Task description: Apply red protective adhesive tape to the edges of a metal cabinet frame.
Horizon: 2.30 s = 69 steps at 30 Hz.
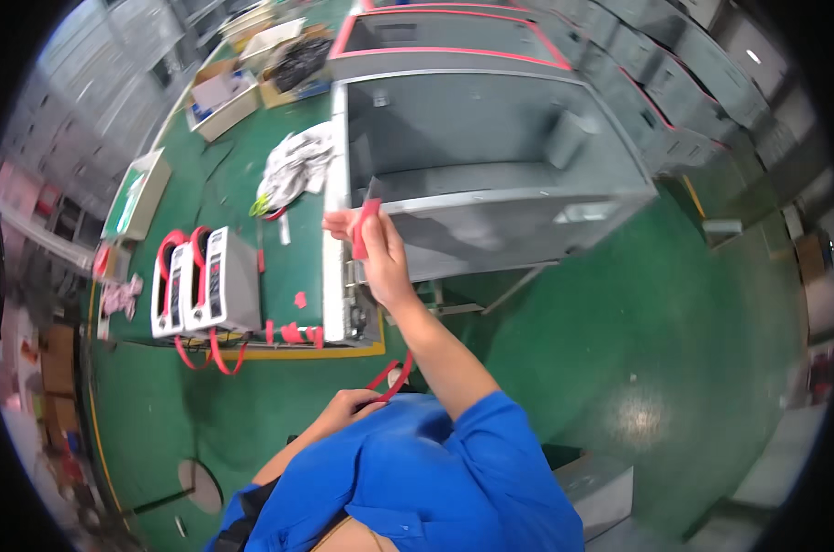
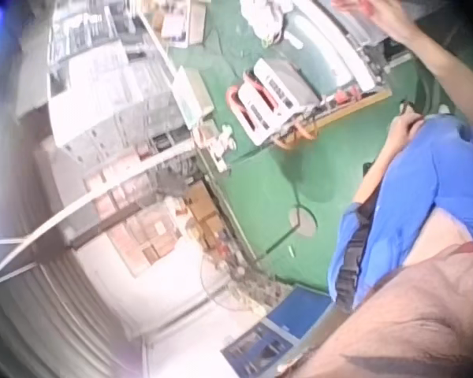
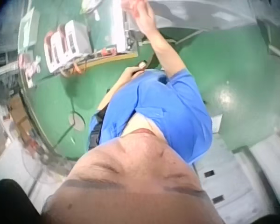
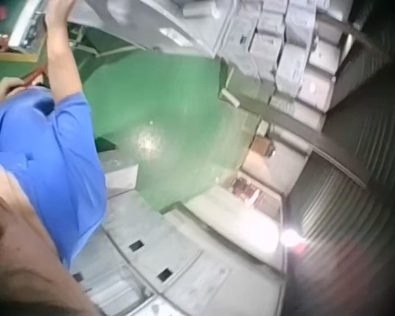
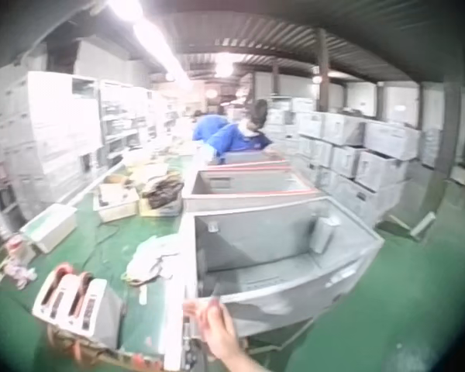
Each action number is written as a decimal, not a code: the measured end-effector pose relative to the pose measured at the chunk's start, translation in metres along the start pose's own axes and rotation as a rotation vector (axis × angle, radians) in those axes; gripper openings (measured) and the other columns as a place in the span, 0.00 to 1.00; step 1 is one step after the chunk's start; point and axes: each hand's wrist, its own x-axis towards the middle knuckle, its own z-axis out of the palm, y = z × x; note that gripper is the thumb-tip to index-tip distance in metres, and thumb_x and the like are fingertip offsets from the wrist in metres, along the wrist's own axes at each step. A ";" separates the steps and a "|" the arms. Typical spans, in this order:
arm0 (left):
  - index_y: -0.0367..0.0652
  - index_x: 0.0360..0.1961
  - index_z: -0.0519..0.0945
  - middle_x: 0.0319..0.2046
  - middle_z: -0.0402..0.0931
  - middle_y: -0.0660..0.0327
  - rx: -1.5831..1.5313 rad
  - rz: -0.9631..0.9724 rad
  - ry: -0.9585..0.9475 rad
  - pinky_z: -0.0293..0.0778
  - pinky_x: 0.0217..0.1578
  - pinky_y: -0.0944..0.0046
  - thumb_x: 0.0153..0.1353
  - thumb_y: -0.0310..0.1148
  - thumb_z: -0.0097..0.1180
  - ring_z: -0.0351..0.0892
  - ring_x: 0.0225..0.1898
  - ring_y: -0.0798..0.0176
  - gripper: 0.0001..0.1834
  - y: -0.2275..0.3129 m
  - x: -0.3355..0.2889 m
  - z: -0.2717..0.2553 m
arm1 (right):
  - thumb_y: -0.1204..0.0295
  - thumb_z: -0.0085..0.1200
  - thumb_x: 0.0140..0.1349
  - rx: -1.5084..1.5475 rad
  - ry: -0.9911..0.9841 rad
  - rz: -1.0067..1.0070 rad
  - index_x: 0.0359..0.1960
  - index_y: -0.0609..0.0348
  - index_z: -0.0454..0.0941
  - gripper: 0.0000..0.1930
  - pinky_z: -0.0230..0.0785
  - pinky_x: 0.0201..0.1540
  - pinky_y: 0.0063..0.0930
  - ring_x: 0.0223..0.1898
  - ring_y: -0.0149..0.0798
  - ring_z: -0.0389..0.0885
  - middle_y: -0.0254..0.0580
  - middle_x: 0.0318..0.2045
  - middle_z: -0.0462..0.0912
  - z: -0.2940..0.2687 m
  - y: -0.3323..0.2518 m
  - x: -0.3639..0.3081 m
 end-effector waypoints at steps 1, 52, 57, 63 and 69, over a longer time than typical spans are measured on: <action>0.36 0.37 0.78 0.29 0.78 0.49 -0.009 -0.015 0.014 0.72 0.32 0.62 0.56 0.33 0.55 0.79 0.30 0.53 0.12 0.004 -0.002 -0.001 | 0.61 0.29 0.69 0.098 -0.008 -0.029 0.38 0.62 0.64 0.17 0.69 0.47 0.36 0.42 0.43 0.77 0.51 0.42 0.76 -0.005 -0.004 0.007; 0.35 0.38 0.78 0.29 0.78 0.49 -0.026 -0.049 -0.144 0.72 0.32 0.62 0.57 0.32 0.53 0.78 0.30 0.55 0.12 0.008 0.047 -0.002 | 0.67 0.51 0.60 -1.030 0.183 -0.198 0.35 0.62 0.65 0.12 0.66 0.26 0.38 0.24 0.52 0.74 0.50 0.23 0.74 -0.040 0.017 -0.017; 0.34 0.37 0.78 0.26 0.77 0.50 0.026 -0.080 -0.121 0.71 0.31 0.64 0.58 0.32 0.53 0.77 0.28 0.61 0.12 0.016 0.047 -0.002 | 0.68 0.49 0.61 -0.960 0.618 -0.222 0.37 0.63 0.64 0.11 0.64 0.30 0.31 0.26 0.40 0.70 0.45 0.28 0.72 -0.077 -0.031 -0.018; 0.32 0.35 0.77 0.21 0.74 0.54 0.067 -0.215 -0.216 0.68 0.28 0.68 0.59 0.31 0.53 0.68 0.25 0.71 0.11 0.034 0.059 0.007 | 0.70 0.48 0.61 -1.514 0.619 -0.858 0.41 0.65 0.63 0.12 0.63 0.47 0.38 0.48 0.55 0.69 0.57 0.49 0.68 -0.168 -0.131 0.010; 0.31 0.36 0.77 0.22 0.74 0.58 0.017 -0.236 -0.167 0.66 0.26 0.69 0.59 0.31 0.53 0.66 0.26 0.73 0.11 0.057 0.080 0.038 | 0.68 0.46 0.62 -1.489 0.547 -0.772 0.40 0.64 0.62 0.12 0.52 0.59 0.46 0.60 0.63 0.57 0.62 0.57 0.60 -0.246 -0.169 0.018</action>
